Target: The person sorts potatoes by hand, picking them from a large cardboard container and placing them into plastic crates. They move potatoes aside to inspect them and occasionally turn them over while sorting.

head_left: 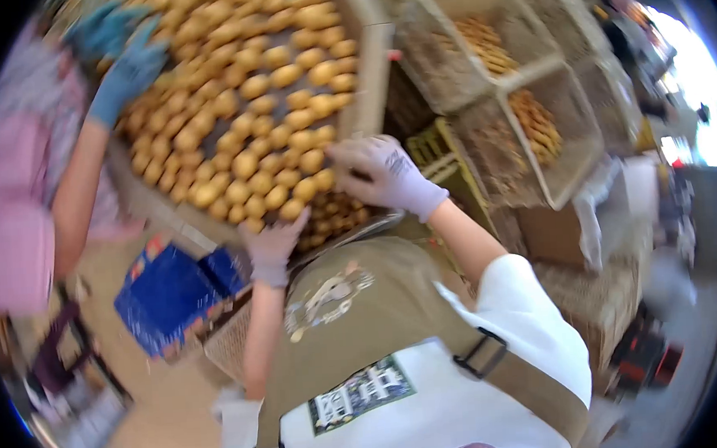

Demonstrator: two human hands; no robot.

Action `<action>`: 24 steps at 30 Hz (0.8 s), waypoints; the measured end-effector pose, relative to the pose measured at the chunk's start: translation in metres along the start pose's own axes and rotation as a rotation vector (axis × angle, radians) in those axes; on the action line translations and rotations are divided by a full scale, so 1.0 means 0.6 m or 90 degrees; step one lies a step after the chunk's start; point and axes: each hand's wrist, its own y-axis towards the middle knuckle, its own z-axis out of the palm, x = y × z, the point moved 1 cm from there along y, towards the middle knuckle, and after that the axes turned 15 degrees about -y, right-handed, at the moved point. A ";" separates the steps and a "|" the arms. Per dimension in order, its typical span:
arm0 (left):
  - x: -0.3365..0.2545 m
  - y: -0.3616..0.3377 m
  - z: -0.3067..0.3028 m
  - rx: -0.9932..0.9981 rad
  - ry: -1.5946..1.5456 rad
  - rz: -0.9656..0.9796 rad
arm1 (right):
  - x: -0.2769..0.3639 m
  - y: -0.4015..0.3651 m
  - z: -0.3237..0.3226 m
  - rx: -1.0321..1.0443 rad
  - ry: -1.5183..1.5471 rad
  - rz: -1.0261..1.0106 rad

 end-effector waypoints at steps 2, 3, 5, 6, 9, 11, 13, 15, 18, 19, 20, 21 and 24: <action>0.009 -0.007 0.007 -0.057 -0.002 0.022 | 0.045 0.010 0.042 0.226 -0.110 -0.036; 0.008 -0.009 -0.002 -0.072 0.025 0.060 | 0.046 0.010 0.066 0.228 -0.125 -0.059; -0.008 -0.001 -0.034 -0.049 0.071 0.039 | 0.053 0.023 0.092 0.234 -0.157 -0.092; -0.002 -0.015 -0.021 -0.078 0.099 0.063 | 0.063 0.032 0.099 0.238 -0.174 -0.098; -0.002 -0.015 -0.033 -0.109 0.134 0.076 | 0.077 0.035 0.142 0.182 -0.216 -0.131; -0.003 -0.015 -0.037 -0.038 0.138 0.086 | 0.070 0.040 0.158 0.257 -0.175 -0.110; -0.011 -0.011 -0.033 0.000 0.090 0.062 | 0.068 0.059 0.160 0.189 -0.149 -0.020; -0.014 -0.006 -0.031 -0.034 0.010 0.027 | 0.063 0.048 0.159 0.187 -0.241 -0.081; -0.007 -0.006 -0.001 -0.037 -0.056 0.061 | 0.035 0.050 0.173 0.203 -0.051 0.078; 0.005 -0.017 0.017 -0.049 0.027 0.096 | 0.031 0.053 0.173 0.199 0.036 0.167; 0.003 -0.014 0.015 -0.063 0.027 0.073 | 0.034 0.060 0.174 0.242 -0.026 0.141; -0.002 -0.009 0.013 -0.076 0.028 0.051 | 0.041 0.069 0.174 0.283 -0.087 0.115; -0.017 0.006 0.012 -0.074 -0.046 -0.013 | 0.062 0.080 0.203 0.290 -0.316 -0.008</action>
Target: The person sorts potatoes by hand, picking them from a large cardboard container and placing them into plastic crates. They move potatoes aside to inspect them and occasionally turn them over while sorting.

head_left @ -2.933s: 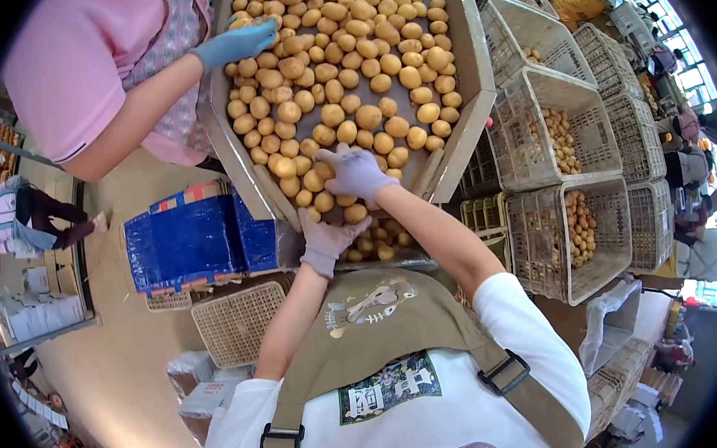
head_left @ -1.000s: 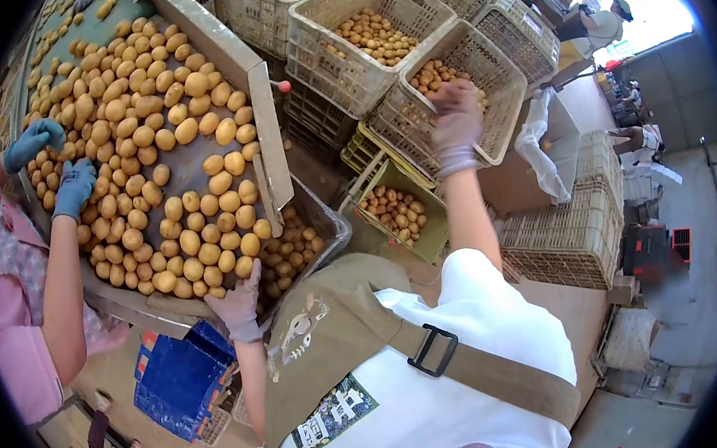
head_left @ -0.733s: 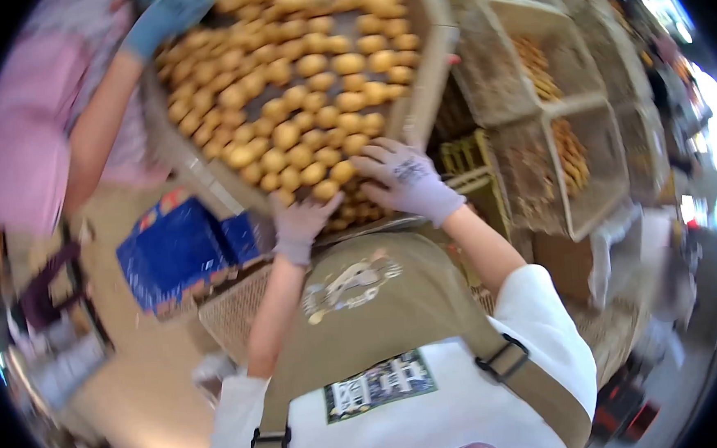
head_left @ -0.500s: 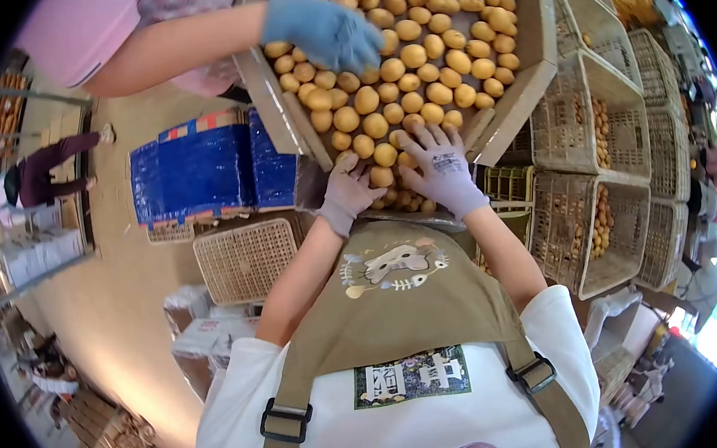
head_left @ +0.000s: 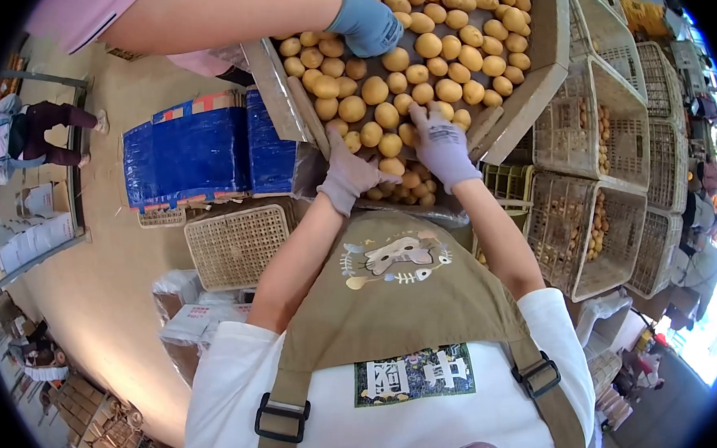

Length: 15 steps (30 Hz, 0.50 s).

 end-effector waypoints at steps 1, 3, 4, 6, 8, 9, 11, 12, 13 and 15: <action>-0.001 0.004 -0.002 0.006 -0.037 -0.024 | -0.006 0.012 0.004 0.022 0.006 -0.015; 0.009 -0.008 0.017 -0.030 -0.018 0.000 | -0.019 0.014 0.005 0.033 0.047 -0.037; 0.013 -0.013 0.026 -0.045 -0.008 0.012 | -0.030 0.010 0.004 0.019 0.081 -0.045; 0.005 -0.007 0.014 0.087 0.153 0.036 | -0.036 0.002 -0.014 -0.035 0.224 -0.025; -0.003 0.002 -0.003 0.139 0.181 0.025 | -0.025 -0.044 -0.061 -0.108 0.443 0.027; 0.000 0.000 0.002 0.093 0.063 -0.007 | -0.029 -0.072 -0.086 -0.045 0.602 0.109; 0.005 -0.002 0.010 0.019 -0.065 -0.023 | -0.064 -0.139 -0.081 -0.246 0.558 0.071; 0.005 -0.001 0.013 -0.004 -0.077 -0.015 | -0.091 -0.179 -0.075 -0.281 0.510 0.087; 0.007 -0.002 0.015 0.013 -0.067 -0.012 | -0.117 -0.227 -0.068 -0.288 0.482 0.125; 0.010 -0.005 0.017 0.046 -0.049 -0.005 | -0.174 -0.319 -0.037 -0.184 0.352 0.187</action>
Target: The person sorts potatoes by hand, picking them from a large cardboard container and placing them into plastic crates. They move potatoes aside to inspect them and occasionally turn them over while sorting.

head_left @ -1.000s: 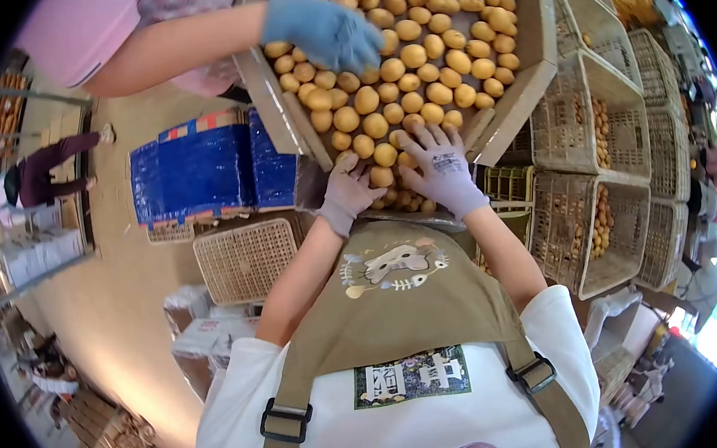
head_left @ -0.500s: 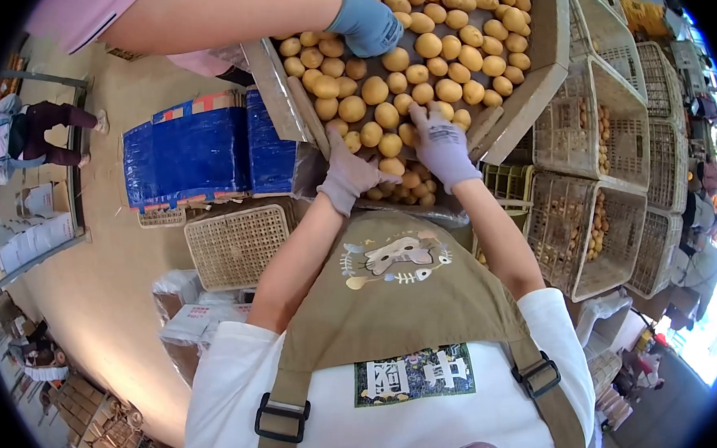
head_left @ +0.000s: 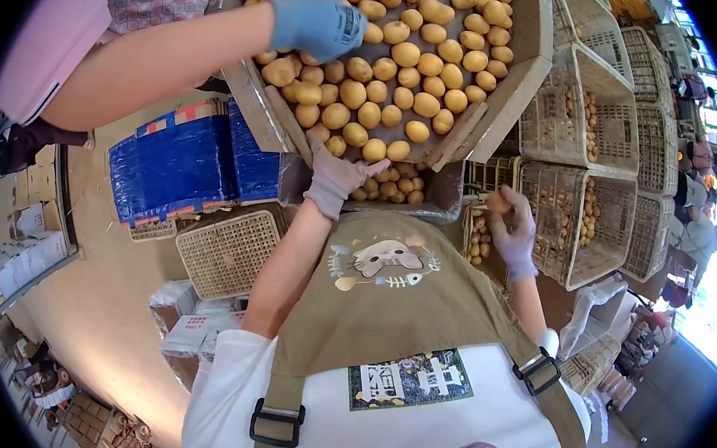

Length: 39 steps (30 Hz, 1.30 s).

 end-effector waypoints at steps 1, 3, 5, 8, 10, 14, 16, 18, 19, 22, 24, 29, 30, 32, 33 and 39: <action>-0.002 0.002 -0.003 0.050 0.028 -0.006 | -0.015 -0.018 -0.024 0.152 -0.089 0.111; -0.006 0.009 -0.010 0.121 0.077 -0.013 | -0.055 -0.053 -0.024 0.205 -0.342 0.150; -0.007 0.012 -0.007 0.142 0.106 -0.006 | -0.015 -0.005 -0.015 0.044 -0.216 0.068; 0.000 -0.002 0.002 0.079 0.080 -0.010 | 0.138 0.101 0.022 -0.061 -0.073 -0.065; -0.009 0.010 -0.011 0.159 0.132 -0.030 | 0.210 0.174 0.080 -0.089 -0.025 -0.223; -0.013 0.016 -0.019 0.141 0.113 -0.017 | 0.266 0.296 0.234 -0.019 -0.111 -0.224; -0.006 0.009 -0.011 0.134 0.144 0.025 | 0.300 0.362 0.248 0.074 -0.258 -0.151; -0.009 0.014 -0.018 0.136 0.102 0.003 | 0.314 0.408 0.257 0.239 -0.369 -0.118; -0.013 0.020 -0.022 0.137 0.083 -0.008 | 0.322 0.420 0.250 0.308 -0.384 -0.120; -0.024 0.041 -0.045 0.171 0.132 0.025 | 0.303 0.427 0.224 0.438 -0.374 -0.180; -0.007 0.022 -0.022 0.121 0.097 0.032 | 0.306 0.429 0.220 0.424 -0.389 -0.197; -0.006 0.022 -0.020 0.079 0.095 0.033 | 0.314 0.428 0.264 0.358 -0.390 -0.116; -0.004 0.019 -0.017 0.073 0.096 0.036 | 0.310 0.426 0.259 0.353 -0.350 -0.105; -0.005 0.016 -0.015 0.093 0.107 0.022 | 0.292 0.400 0.240 0.284 -0.198 -0.088; -0.008 0.016 -0.016 0.106 0.110 0.016 | 0.281 0.383 0.225 0.247 -0.124 -0.081; -0.013 0.020 -0.028 0.232 0.339 0.094 | 0.101 0.148 0.087 -0.052 0.155 -0.068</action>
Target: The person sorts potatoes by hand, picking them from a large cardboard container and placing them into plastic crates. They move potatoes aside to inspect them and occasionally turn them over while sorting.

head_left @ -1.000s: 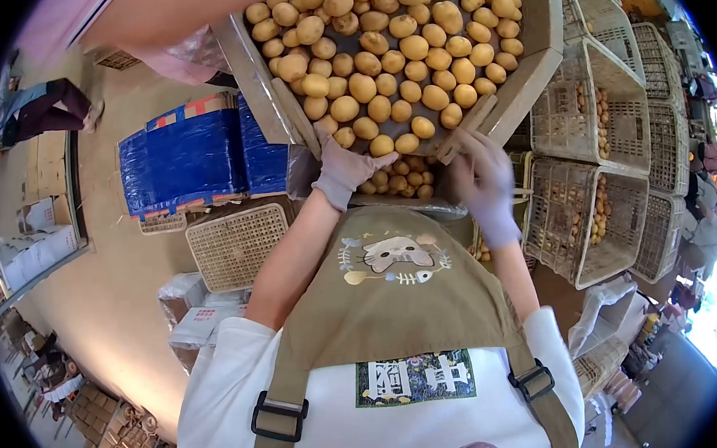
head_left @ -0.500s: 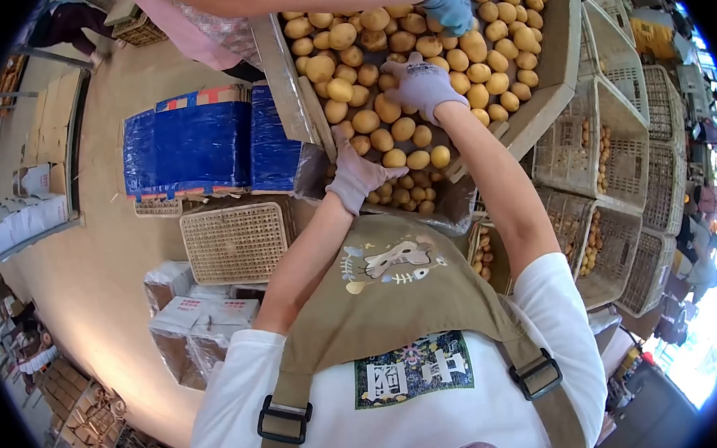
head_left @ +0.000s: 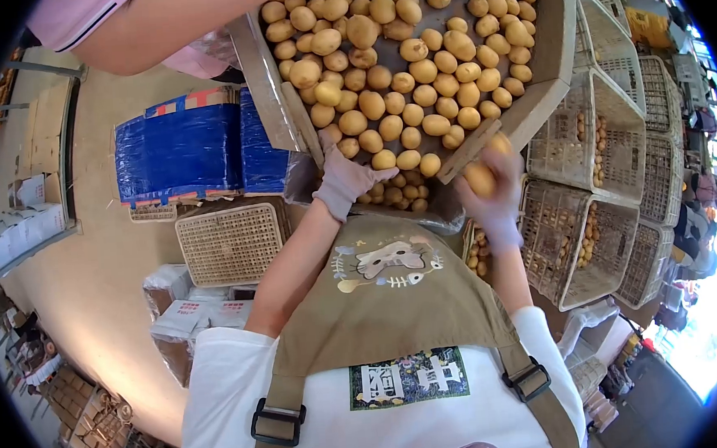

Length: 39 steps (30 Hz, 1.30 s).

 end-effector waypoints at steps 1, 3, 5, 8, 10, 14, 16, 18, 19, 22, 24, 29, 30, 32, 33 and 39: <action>0.002 0.000 -0.001 -0.040 -0.073 -0.017 | -0.027 -0.050 -0.042 -0.016 -0.041 0.012; 0.002 0.005 -0.002 -0.092 -0.170 -0.038 | -0.063 -0.126 -0.114 0.071 -0.204 0.092; 0.003 0.012 -0.008 -0.097 -0.174 -0.038 | -0.113 -0.196 -0.164 0.309 -0.453 0.259; -0.001 0.011 -0.003 0.034 0.311 0.065 | -0.106 -0.165 -0.151 0.198 -0.450 0.214; -0.004 0.000 0.021 -0.034 -0.189 -0.052 | 0.024 -0.040 -0.098 0.058 -0.195 0.121; -0.002 0.001 0.017 -0.052 -0.214 -0.057 | 0.135 0.134 0.081 -0.013 -0.191 -0.214; -0.002 -0.002 0.022 -0.098 -0.216 -0.054 | 0.140 0.207 0.190 0.107 -0.283 -0.207; -0.002 -0.001 0.021 -0.153 -0.239 -0.065 | 0.155 0.268 0.247 0.357 -0.447 -0.144; 0.000 0.004 0.005 -0.165 -0.249 -0.061 | 0.165 0.281 0.249 0.402 -0.450 -0.128; 0.002 0.001 0.013 -0.163 -0.240 -0.048 | 0.133 0.299 0.248 0.427 -0.346 -0.168; 0.002 0.003 0.006 -0.109 -0.208 -0.052 | 0.124 0.273 0.207 0.335 -0.239 -0.129; -0.003 -0.001 0.014 -0.084 -0.153 -0.008 | 0.058 0.079 -0.001 0.010 -0.053 -0.162; -0.003 0.000 0.015 -0.082 -0.164 -0.006 | 0.016 0.024 -0.043 -0.009 -0.094 -0.196; -0.003 -0.001 0.019 -0.074 -0.178 -0.015 | -0.065 -0.102 -0.112 0.039 -0.197 -0.090; -0.004 -0.004 0.022 -0.071 -0.182 -0.024 | -0.076 -0.148 -0.145 0.154 -0.256 0.062; 0.003 0.001 0.012 -0.065 -0.059 0.010 | -0.034 -0.067 -0.126 0.047 -0.318 0.027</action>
